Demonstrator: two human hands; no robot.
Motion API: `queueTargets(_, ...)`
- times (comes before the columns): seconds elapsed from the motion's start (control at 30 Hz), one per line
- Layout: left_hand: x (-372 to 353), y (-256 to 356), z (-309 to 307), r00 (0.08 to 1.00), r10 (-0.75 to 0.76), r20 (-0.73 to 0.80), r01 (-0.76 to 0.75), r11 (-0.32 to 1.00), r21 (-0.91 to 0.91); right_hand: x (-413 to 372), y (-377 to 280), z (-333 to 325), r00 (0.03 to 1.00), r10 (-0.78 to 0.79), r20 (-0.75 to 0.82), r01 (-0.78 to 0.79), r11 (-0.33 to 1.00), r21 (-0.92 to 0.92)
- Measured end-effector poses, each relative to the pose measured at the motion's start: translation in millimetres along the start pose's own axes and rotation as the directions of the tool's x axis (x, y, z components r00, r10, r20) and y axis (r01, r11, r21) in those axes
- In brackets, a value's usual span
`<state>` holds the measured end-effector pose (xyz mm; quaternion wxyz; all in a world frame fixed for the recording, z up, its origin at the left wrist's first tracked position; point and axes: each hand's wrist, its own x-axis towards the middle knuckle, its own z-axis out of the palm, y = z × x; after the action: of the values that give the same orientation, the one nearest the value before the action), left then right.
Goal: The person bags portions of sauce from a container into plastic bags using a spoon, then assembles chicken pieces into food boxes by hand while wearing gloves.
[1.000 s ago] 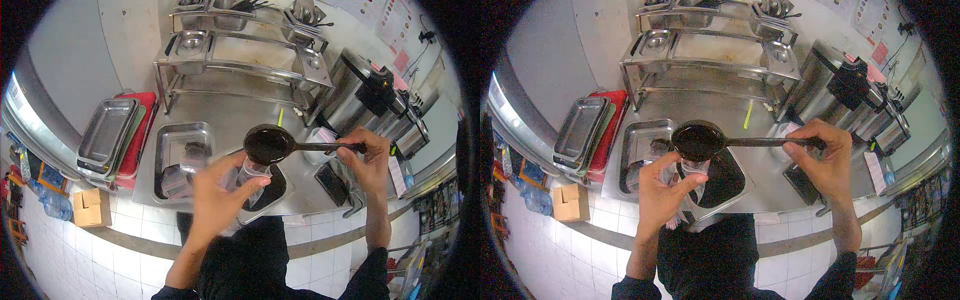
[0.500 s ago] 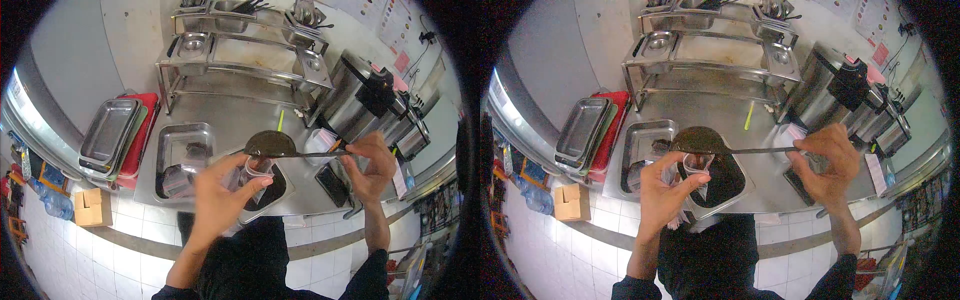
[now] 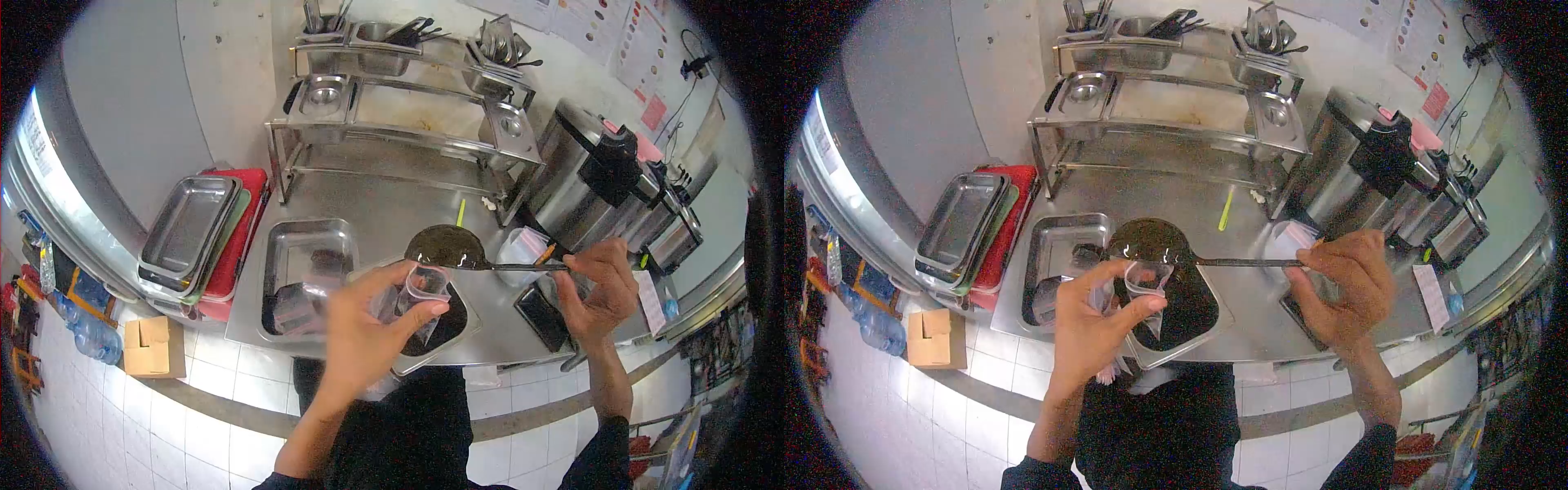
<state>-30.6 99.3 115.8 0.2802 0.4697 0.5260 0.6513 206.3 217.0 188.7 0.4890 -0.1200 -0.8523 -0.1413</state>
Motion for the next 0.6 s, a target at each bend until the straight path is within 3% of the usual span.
queueTargets(0.07,0.5,-2.5,0.4,1.000,0.021,-0.010,-0.022,0.996,-0.082,-1.7,-0.6,0.7,1.000,-0.003,0.010,0.003,1.000,0.016)
queueTargets(0.17,1.4,1.2,-2.0,0.995,0.099,0.000,-0.099,0.993,0.061,-4.0,-3.7,2.6,0.993,0.122,0.003,-0.122,0.990,0.077)
queueTargets(0.23,0.0,6.3,-1.3,1.000,0.019,-0.007,-0.020,1.000,-0.023,-4.2,-7.1,3.2,0.959,0.281,0.021,-0.282,0.956,0.076)
queueTargets(0.37,-1.1,2.2,-4.5,1.000,0.002,-0.017,-0.002,1.000,-0.005,-5.7,-12.7,7.2,0.914,0.405,0.028,-0.404,0.900,0.160)
queueTargets(0.43,-1.7,-1.1,-5.6,0.999,0.035,-0.028,-0.034,0.998,0.053,-5.7,-17.3,9.0,0.819,0.569,0.076,-0.572,0.797,0.193)
queueTargets(0.47,-1.9,-5.4,-6.4,0.999,0.041,-0.028,-0.040,0.998,0.051,-5.8,-19.2,10.2,0.822,0.565,0.071,-0.568,0.801,0.191)
queueTargets(0.53,-4.8,-15.5,-10.1,0.997,0.057,-0.047,-0.057,0.998,0.012,-7.3,-20.7,13.4,0.730,0.664,0.166,-0.669,0.643,0.373)
queueTargets(0.57,-9.1,-17.4,-13.4,0.998,0.054,-0.046,-0.053,0.999,0.010,-10.4,-19.0,14.1,0.728,0.665,0.168,-0.672,0.642,0.370)
queueTargets(0.6,-14.1,-19.1,-17.9,0.998,-0.009,-0.068,0.008,1.000,-0.013,-15.2,-16.0,15.0,0.692,0.681,0.238,-0.711,0.589,0.384)
